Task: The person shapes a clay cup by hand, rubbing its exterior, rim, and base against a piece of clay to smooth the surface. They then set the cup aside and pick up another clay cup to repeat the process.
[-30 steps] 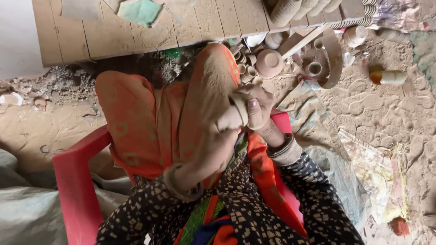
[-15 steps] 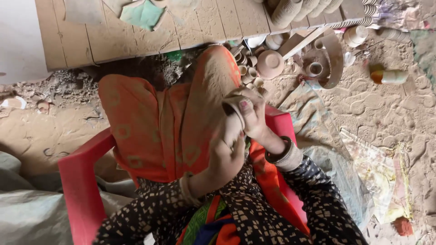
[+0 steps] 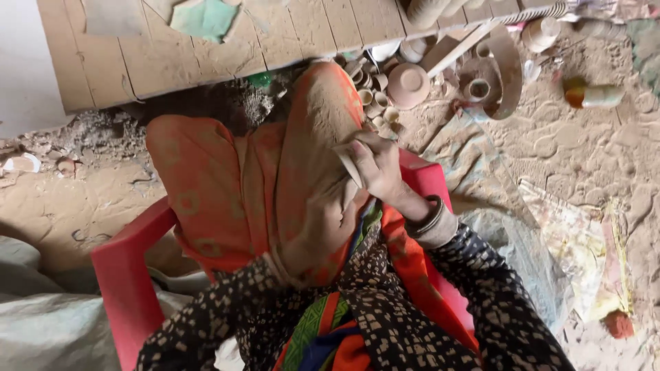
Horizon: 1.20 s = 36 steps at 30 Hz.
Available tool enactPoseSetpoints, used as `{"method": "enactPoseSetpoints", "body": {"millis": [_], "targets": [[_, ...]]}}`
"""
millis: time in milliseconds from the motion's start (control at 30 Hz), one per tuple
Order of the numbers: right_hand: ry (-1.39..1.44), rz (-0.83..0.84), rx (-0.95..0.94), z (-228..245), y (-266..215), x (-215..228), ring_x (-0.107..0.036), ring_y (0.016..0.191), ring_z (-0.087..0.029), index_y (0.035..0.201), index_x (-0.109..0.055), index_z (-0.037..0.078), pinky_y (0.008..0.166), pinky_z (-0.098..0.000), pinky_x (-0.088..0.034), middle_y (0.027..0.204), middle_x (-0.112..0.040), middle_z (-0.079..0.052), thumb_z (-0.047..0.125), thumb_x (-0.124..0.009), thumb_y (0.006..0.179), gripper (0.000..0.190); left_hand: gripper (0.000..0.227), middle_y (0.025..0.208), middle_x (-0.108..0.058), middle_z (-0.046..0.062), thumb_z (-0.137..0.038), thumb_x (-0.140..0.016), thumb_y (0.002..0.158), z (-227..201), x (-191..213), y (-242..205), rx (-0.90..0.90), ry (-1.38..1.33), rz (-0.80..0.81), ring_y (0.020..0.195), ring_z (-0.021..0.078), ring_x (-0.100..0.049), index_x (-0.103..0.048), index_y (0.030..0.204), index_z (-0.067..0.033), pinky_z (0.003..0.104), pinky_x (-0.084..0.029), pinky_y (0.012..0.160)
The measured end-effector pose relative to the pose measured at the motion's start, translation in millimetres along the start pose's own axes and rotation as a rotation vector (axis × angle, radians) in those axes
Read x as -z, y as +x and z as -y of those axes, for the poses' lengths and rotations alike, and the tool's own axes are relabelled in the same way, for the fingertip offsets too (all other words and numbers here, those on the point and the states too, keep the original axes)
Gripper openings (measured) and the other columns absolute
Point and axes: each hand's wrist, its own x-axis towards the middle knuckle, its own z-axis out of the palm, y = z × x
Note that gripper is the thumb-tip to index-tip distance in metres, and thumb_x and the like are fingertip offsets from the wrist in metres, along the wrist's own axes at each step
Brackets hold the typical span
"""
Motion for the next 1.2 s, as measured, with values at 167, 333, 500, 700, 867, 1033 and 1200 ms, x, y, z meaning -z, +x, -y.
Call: {"method": "enactPoseSetpoints", "body": {"millis": [167,333,500,700,867,1033,1200], "targets": [[-0.193,-0.099,0.301,8.6,6.7,-0.7,-0.069,0.096,-0.029,0.116,-0.070,0.002,0.089,-0.0372,-0.055,0.108,-0.071,-0.015,0.035,-0.044,0.114,0.042,0.018,0.094,-0.068,0.027,-0.001,-0.060,0.099,-40.2,24.0,45.9,0.967,-0.837,0.047,0.080,0.0466,-0.064,-0.072,0.107,0.0093,0.050,-0.049,0.070],[-0.017,-0.117,-0.055,-50.9,-9.3,-10.1,-0.065,0.092,-0.028,0.121,-0.066,-0.002,0.085,-0.0388,-0.052,0.103,-0.072,-0.016,0.033,-0.053,0.115,0.038,0.016,0.094,-0.072,0.020,-0.002,-0.063,0.092,-33.8,46.8,62.3,-0.071,0.135,-0.249,0.087,0.0301,-0.072,-0.063,0.106,0.0072,0.042,-0.057,0.074],[-0.002,0.154,-0.421,42.4,16.9,-1.3,-0.063,0.062,-0.022,0.115,-0.068,0.003,0.060,-0.0348,-0.053,0.081,-0.069,-0.014,0.028,-0.049,0.106,0.032,0.013,0.094,-0.073,0.016,-0.005,-0.068,0.095,-40.9,25.0,36.5,0.453,-0.347,-0.152,0.088,0.0264,-0.075,-0.070,0.108,-0.0012,0.041,-0.059,0.077],[-0.203,0.210,0.234,-47.1,-16.3,2.4,-0.067,0.102,-0.026,0.120,-0.068,0.006,0.093,-0.0408,-0.051,0.112,-0.071,-0.018,0.033,-0.034,0.119,0.043,0.030,0.115,-0.073,0.013,-0.027,-0.065,0.097,41.5,52.7,31.1,-0.509,0.214,0.184,0.114,0.0254,-0.067,-0.073,0.117,-0.0061,0.057,-0.045,0.103],[-0.106,0.142,0.012,-75.4,-28.5,-17.3,-0.065,0.111,-0.026,0.130,-0.064,0.001,0.099,-0.0376,-0.049,0.121,-0.071,-0.018,0.033,-0.035,0.118,0.045,0.033,0.123,-0.071,0.009,-0.031,-0.062,0.098,73.0,76.1,53.8,-0.716,0.308,0.258,0.122,0.0208,-0.064,-0.071,0.121,-0.0091,0.061,-0.041,0.108],[0.143,0.069,-0.246,-1.6,1.2,-3.0,-0.067,0.096,-0.026,0.117,-0.068,-0.003,0.088,-0.0334,-0.052,0.104,-0.072,-0.016,0.032,-0.045,0.110,0.042,0.030,0.131,-0.068,0.015,-0.018,-0.060,0.102,18.9,36.5,26.2,-0.348,0.111,0.179,0.129,0.0267,-0.063,-0.066,0.127,-0.0033,0.052,-0.046,0.113],[-0.049,0.049,0.204,-15.2,27.0,23.3,-0.070,0.095,-0.027,0.111,-0.072,-0.002,0.089,-0.0354,-0.056,0.101,-0.073,-0.017,0.041,-0.041,0.114,0.053,0.032,0.117,-0.070,0.015,0.000,-0.062,0.098,-23.1,43.4,43.2,0.828,-1.465,-0.068,0.106,0.0237,-0.067,-0.063,0.129,0.0076,0.035,-0.055,0.093]]}}
